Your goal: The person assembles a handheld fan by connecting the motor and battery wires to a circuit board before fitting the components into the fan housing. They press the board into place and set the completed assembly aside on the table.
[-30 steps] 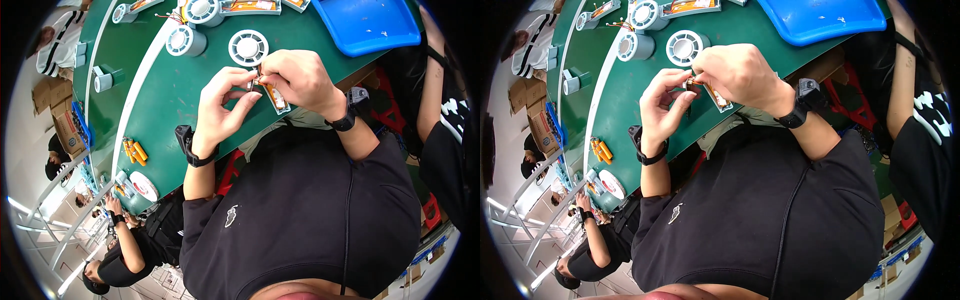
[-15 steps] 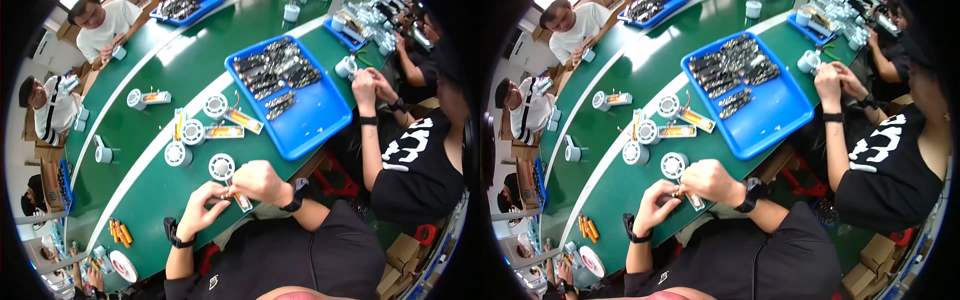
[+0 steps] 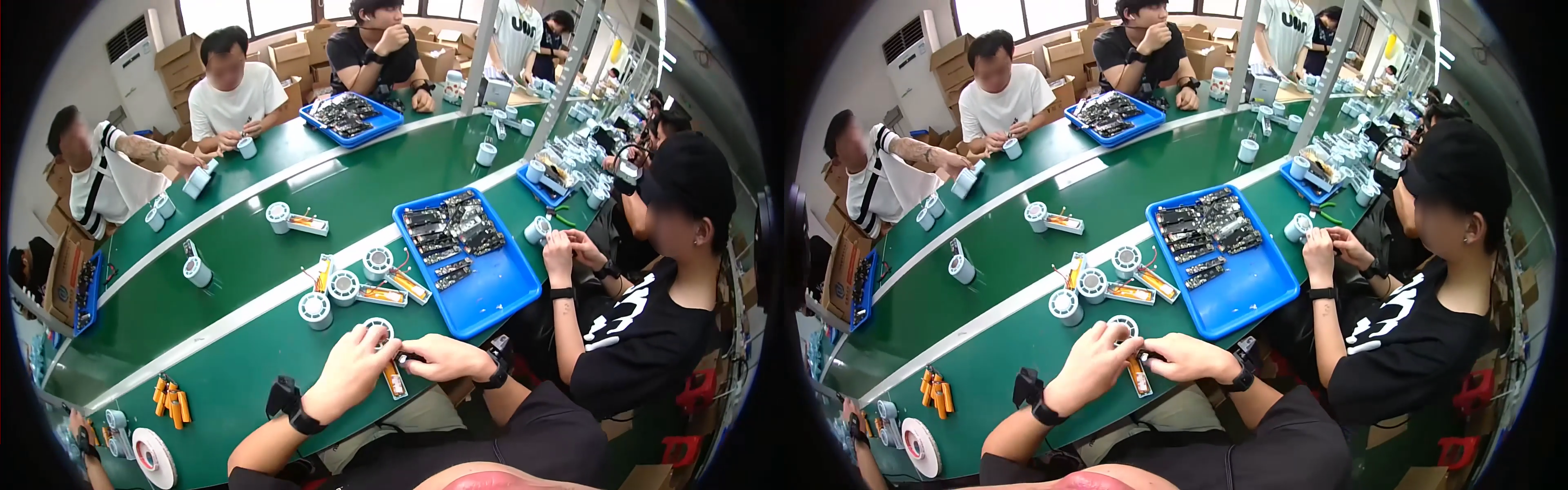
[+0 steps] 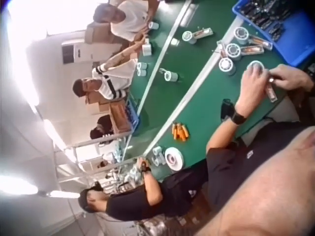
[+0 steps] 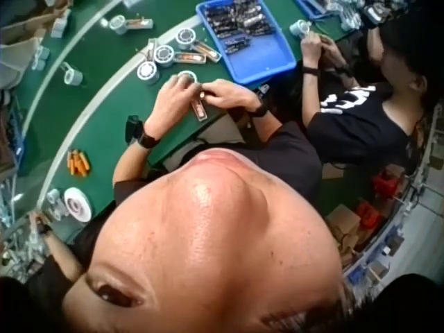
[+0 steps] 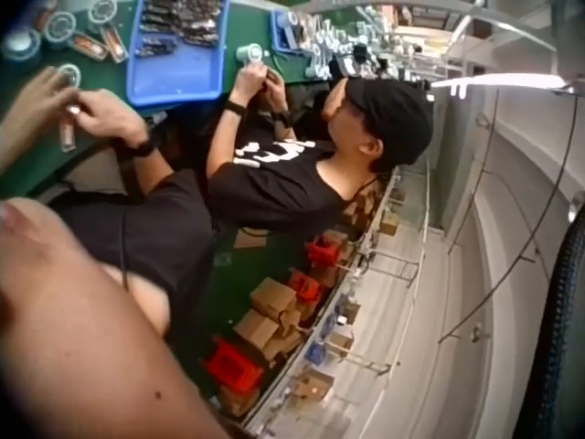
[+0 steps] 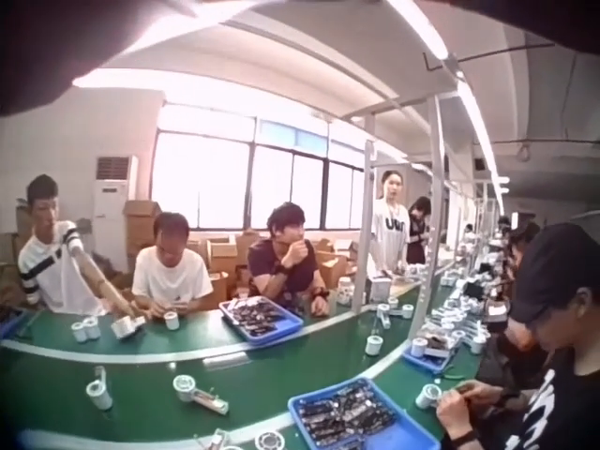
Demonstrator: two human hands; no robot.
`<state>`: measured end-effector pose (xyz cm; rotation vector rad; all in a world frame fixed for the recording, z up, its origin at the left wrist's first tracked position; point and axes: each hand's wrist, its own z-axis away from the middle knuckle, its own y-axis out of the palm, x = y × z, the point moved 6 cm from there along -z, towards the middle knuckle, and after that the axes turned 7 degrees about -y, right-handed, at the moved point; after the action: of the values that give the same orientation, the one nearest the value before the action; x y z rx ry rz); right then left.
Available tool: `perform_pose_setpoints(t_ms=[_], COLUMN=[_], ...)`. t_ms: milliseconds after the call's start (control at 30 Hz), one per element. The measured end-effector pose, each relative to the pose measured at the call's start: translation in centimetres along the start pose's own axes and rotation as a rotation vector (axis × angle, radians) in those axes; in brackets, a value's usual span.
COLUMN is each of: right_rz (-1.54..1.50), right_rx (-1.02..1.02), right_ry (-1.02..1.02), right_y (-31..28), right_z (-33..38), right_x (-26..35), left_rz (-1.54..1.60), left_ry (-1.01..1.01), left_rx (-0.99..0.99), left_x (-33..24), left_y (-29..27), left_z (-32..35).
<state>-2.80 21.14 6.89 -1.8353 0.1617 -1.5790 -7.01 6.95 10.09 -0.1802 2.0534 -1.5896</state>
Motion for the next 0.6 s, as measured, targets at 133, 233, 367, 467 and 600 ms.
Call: perform_pose_setpoints(t_ms=[133, 233, 367, 467, 600], right_rz=[-0.001, 0.094, 0.583, 0.521, 0.327], right_rx=[0.178, 0.288, 0.030, -0.242, -0.525], right_ry=[-0.029, -0.045, 0.078, 0.226, 0.050], right_y=[-0.2, 0.4, 0.6, 1.8, 3.0], right_z=[0.1, 0.6, 0.4, -0.3, -1.3], right_x=[0.4, 1.1, 1.6, 1.0, 0.5], left_rz=[-0.046, 0.079, -0.156, -0.117, 0.100], left_ry=[0.206, 0.282, 0.014, -0.234, -0.401], left_rx=[-0.048, 0.007, -0.012, -0.063, -0.331], left_x=[0.4, 0.6, 0.9, 1.3, 2.7], left_y=[1.1, 2.3, 3.6, 3.9, 3.0], left_z=[-2.0, -2.0, -0.6, 0.7, 2.2])
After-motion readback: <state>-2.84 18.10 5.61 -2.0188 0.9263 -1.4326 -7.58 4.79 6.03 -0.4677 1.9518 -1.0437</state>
